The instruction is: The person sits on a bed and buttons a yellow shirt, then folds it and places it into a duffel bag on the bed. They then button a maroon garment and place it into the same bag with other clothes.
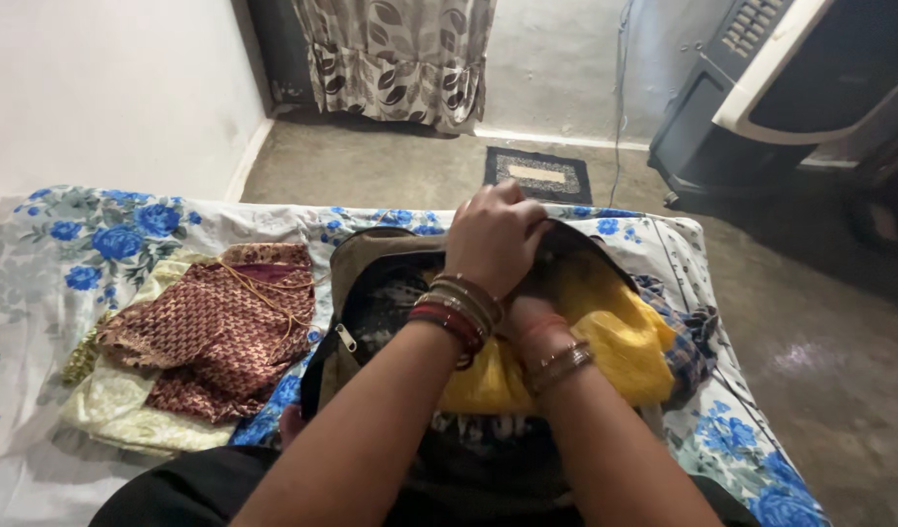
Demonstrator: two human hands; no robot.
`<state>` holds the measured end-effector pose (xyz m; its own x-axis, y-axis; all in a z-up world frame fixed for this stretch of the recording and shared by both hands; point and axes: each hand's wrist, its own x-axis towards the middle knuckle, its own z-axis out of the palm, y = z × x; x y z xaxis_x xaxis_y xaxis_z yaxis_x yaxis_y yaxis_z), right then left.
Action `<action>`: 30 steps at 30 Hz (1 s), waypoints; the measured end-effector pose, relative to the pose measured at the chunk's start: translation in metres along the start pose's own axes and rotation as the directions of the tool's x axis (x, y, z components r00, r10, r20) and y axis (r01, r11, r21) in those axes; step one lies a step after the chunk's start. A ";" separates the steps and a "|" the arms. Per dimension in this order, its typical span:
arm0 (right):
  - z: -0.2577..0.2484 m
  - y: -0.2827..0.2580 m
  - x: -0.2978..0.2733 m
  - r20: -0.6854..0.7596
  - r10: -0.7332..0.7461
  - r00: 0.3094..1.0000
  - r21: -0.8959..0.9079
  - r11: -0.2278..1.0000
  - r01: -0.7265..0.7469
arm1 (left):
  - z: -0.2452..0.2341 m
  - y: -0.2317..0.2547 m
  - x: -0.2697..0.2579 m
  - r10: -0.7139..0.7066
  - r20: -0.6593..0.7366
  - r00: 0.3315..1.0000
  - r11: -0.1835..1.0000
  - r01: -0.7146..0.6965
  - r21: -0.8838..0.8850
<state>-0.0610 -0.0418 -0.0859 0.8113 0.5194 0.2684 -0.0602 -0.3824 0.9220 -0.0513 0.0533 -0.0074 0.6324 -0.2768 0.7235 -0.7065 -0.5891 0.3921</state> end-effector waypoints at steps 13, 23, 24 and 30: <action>0.066 0.036 -0.070 0.531 0.172 0.830 0.733 0.398 -0.552 | 0.009 0.027 -0.043 0.009 -0.165 0.986 0.997 0.004 0.073; 0.039 0.086 -0.164 0.746 0.366 0.556 0.660 -0.521 -0.542 | 0.021 0.049 -0.083 0.134 0.382 0.914 0.941 0.003 -0.338; 0.029 0.090 -0.176 0.855 0.354 0.379 0.515 -0.490 -0.704 | 0.021 0.047 -0.083 0.125 0.418 0.900 0.947 0.019 -0.322; -0.019 0.081 -0.206 0.751 -0.374 0.544 0.426 -0.356 -0.832 | 0.031 0.042 -0.080 0.087 0.547 0.833 0.974 0.044 -0.223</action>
<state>-0.2443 -0.1650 -0.0612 0.9007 -0.1485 -0.4082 -0.4061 -0.6212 -0.6702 -0.1222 0.0272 -0.0662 0.6386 -0.6972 0.3258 -0.7309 -0.4168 0.5405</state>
